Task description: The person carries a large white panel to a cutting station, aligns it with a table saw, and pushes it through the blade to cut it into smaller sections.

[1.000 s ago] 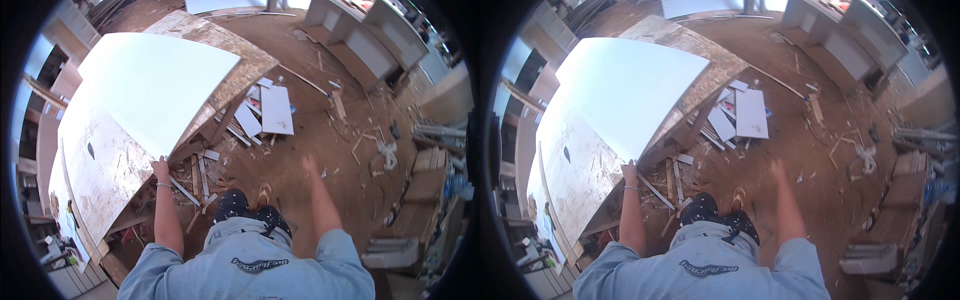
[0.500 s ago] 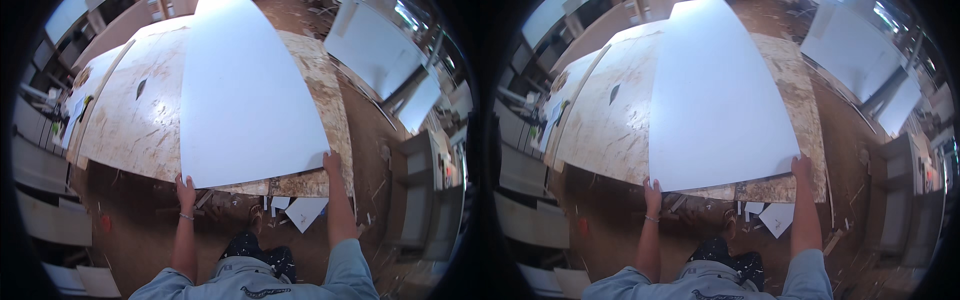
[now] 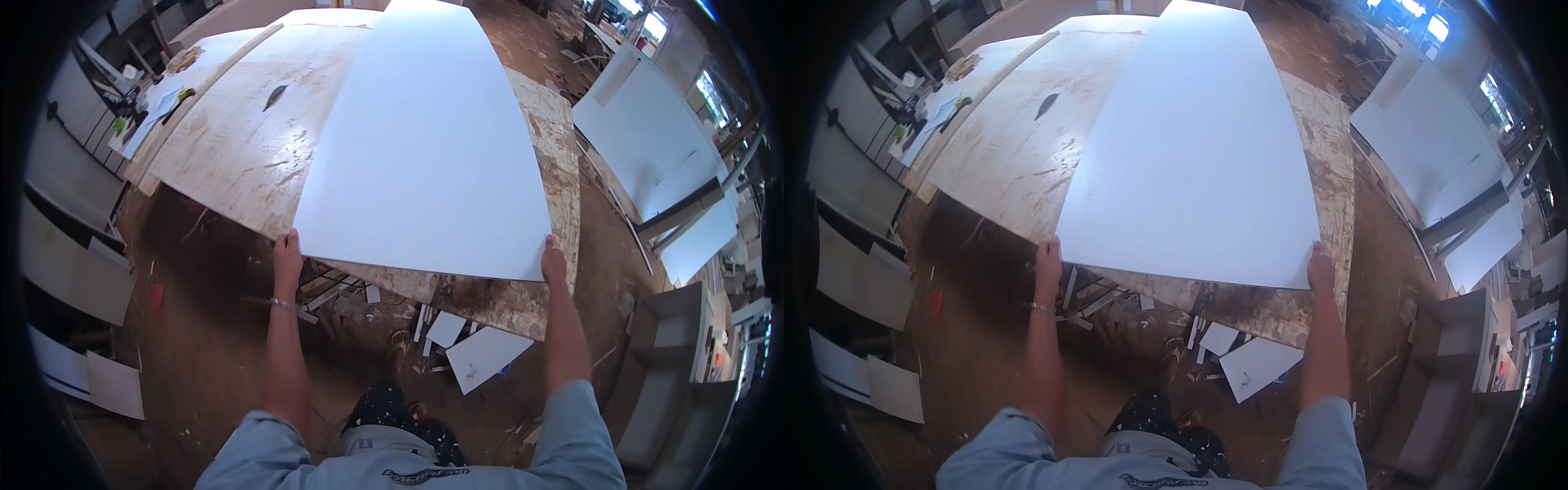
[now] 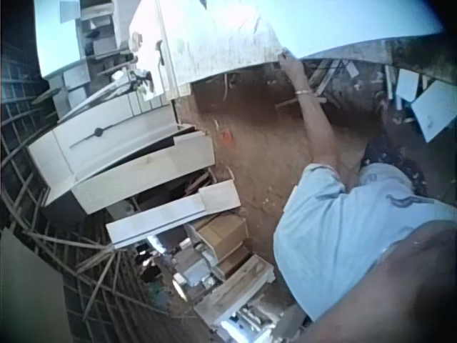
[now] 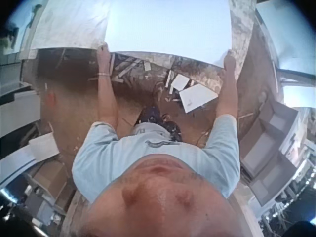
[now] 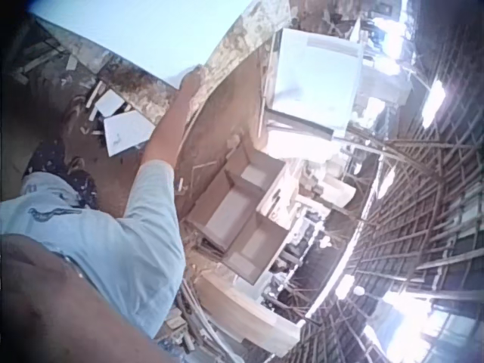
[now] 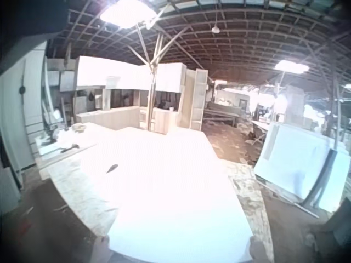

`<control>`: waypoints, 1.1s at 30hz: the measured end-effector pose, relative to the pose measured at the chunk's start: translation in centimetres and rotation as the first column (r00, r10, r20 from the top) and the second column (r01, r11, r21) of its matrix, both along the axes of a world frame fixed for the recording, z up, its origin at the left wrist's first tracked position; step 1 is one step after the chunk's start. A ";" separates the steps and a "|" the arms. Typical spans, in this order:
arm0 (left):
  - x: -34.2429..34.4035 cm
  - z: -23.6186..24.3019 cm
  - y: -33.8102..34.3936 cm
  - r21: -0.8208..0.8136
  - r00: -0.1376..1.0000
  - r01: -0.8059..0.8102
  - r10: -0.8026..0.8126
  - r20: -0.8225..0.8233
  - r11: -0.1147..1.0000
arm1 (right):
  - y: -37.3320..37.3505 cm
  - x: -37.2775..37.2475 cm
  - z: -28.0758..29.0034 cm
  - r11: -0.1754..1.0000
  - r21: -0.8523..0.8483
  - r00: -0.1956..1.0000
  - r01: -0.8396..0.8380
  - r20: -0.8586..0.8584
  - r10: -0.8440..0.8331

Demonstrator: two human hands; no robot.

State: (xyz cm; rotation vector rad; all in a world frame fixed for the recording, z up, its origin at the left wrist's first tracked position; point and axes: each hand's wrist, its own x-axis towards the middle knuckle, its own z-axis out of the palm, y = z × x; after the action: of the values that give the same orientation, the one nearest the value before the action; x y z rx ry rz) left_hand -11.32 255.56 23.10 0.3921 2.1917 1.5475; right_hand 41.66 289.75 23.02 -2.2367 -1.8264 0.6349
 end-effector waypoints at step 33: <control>46.2 -10.7 -83.1 0.403 0.386 -0.154 -0.320 0.865 0.902 | -104.2 20.2 -4.8 0.978 -0.151 0.968 0.143 -0.186 -0.170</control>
State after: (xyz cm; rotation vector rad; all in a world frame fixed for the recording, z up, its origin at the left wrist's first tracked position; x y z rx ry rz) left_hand 34.88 172.45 12.35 -0.2484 0.9024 1.5840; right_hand 61.90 185.57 18.18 -2.2787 -1.5369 0.9405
